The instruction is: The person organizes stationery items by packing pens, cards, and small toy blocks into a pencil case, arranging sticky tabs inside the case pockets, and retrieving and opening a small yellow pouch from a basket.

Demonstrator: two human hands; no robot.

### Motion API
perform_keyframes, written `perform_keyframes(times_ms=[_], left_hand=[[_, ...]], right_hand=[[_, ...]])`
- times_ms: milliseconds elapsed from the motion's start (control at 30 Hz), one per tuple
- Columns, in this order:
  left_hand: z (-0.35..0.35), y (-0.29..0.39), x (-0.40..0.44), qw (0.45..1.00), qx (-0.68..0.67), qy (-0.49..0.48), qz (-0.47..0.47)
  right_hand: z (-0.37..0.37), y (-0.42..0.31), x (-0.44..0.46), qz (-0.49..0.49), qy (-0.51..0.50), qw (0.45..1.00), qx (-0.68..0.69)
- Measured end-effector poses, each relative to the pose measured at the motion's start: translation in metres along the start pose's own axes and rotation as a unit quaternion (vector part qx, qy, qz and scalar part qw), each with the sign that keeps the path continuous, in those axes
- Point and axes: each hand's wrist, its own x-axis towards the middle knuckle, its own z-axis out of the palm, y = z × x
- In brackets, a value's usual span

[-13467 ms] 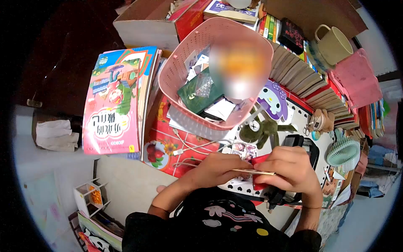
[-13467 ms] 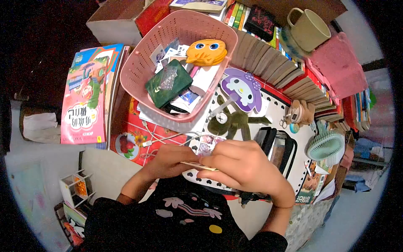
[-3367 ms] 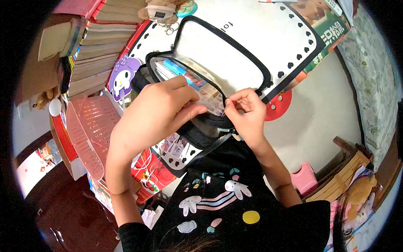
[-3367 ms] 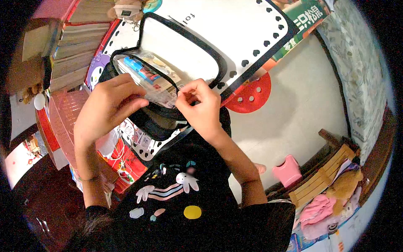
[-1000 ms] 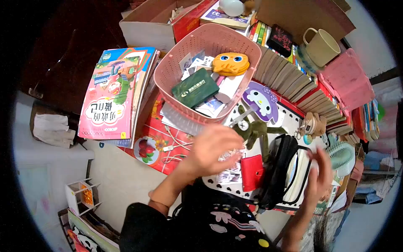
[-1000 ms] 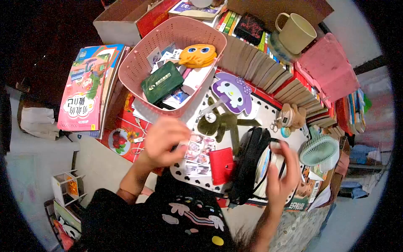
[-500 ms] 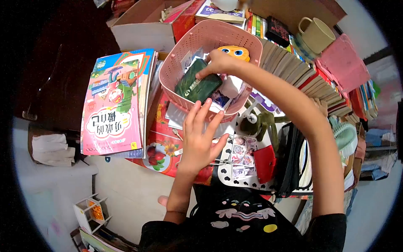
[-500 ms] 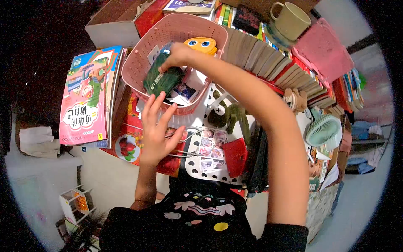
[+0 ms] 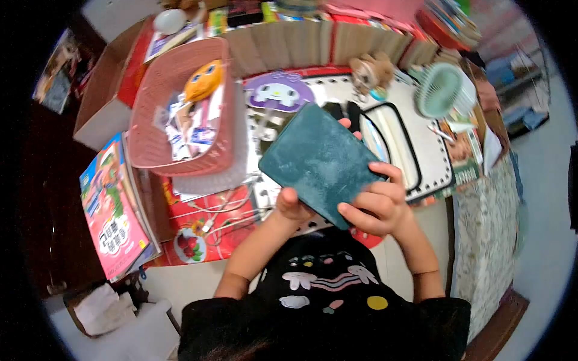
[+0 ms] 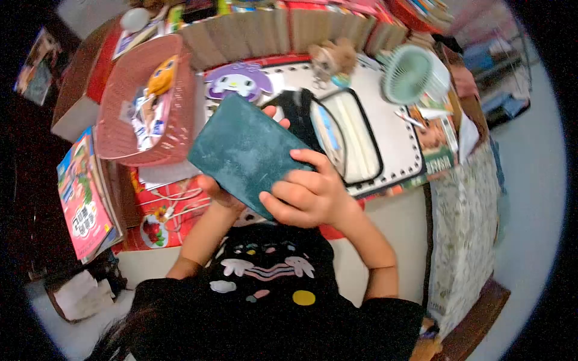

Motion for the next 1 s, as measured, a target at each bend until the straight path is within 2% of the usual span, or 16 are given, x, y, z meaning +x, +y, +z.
perform_keyframes(times_ms=[100,167,233,333,400,433,500,533,600,700,733,800,833,900,967,1000], left_hand=[[0.005,-0.023,0.001,0.995,0.068,0.005,-0.071],[0.007,-0.035,-0.003,0.991,0.082,-0.007,-0.104],[0.015,-0.045,-0.006,0.984,0.105,0.036,-0.136],[0.012,-0.054,-0.007,0.979,0.082,0.058,-0.175],[0.003,-0.056,-0.006,0.99,0.051,0.023,-0.13],[0.0,-0.051,-0.001,0.993,0.001,-0.012,-0.121],[-0.009,-0.042,0.002,0.994,0.003,-0.003,-0.106],[-0.013,-0.039,0.004,0.991,0.071,0.012,-0.11],[-0.012,-0.04,0.004,0.983,0.099,-0.028,-0.149],[-0.004,-0.056,0.006,0.983,-0.04,-0.113,-0.143],[-0.011,-0.062,0.006,0.969,-0.138,-0.147,-0.145],[-0.014,-0.066,0.0,0.965,-0.186,-0.126,-0.133],[-0.013,-0.064,-0.003,0.967,-0.197,-0.094,-0.131],[-0.009,-0.054,-0.006,0.982,-0.148,-0.002,-0.114],[-0.003,-0.054,-0.007,0.993,-0.038,0.104,-0.035],[-0.002,-0.055,-0.009,0.992,-0.047,0.114,-0.018]], right_hand=[[-0.022,-0.017,-0.017,0.199,-0.071,0.975,0.067],[-0.034,-0.019,-0.02,0.296,-0.036,0.948,0.114],[-0.036,-0.025,-0.024,0.356,-0.076,0.929,0.066],[-0.021,-0.029,-0.042,0.412,-0.018,0.907,0.091],[-0.015,-0.029,-0.052,0.466,0.125,0.842,0.24],[-0.015,-0.032,-0.056,0.489,0.184,0.779,0.347],[-0.021,-0.033,-0.062,0.471,0.27,0.539,0.644],[-0.019,-0.034,-0.067,0.467,0.277,0.543,0.641],[-0.002,-0.036,-0.085,0.368,0.309,0.223,0.849],[0.015,-0.041,-0.082,0.382,0.318,0.047,0.866],[0.015,-0.041,-0.079,0.385,0.309,0.04,0.869],[0.015,-0.035,-0.077,0.602,0.238,0.331,0.686],[0.011,-0.026,-0.085,0.592,0.139,0.517,0.602],[-0.001,-0.015,-0.082,0.589,0.022,0.757,0.283],[-0.007,-0.009,-0.068,0.554,0.175,0.731,0.358],[-0.013,-0.009,-0.06,0.554,0.089,0.766,0.315]])
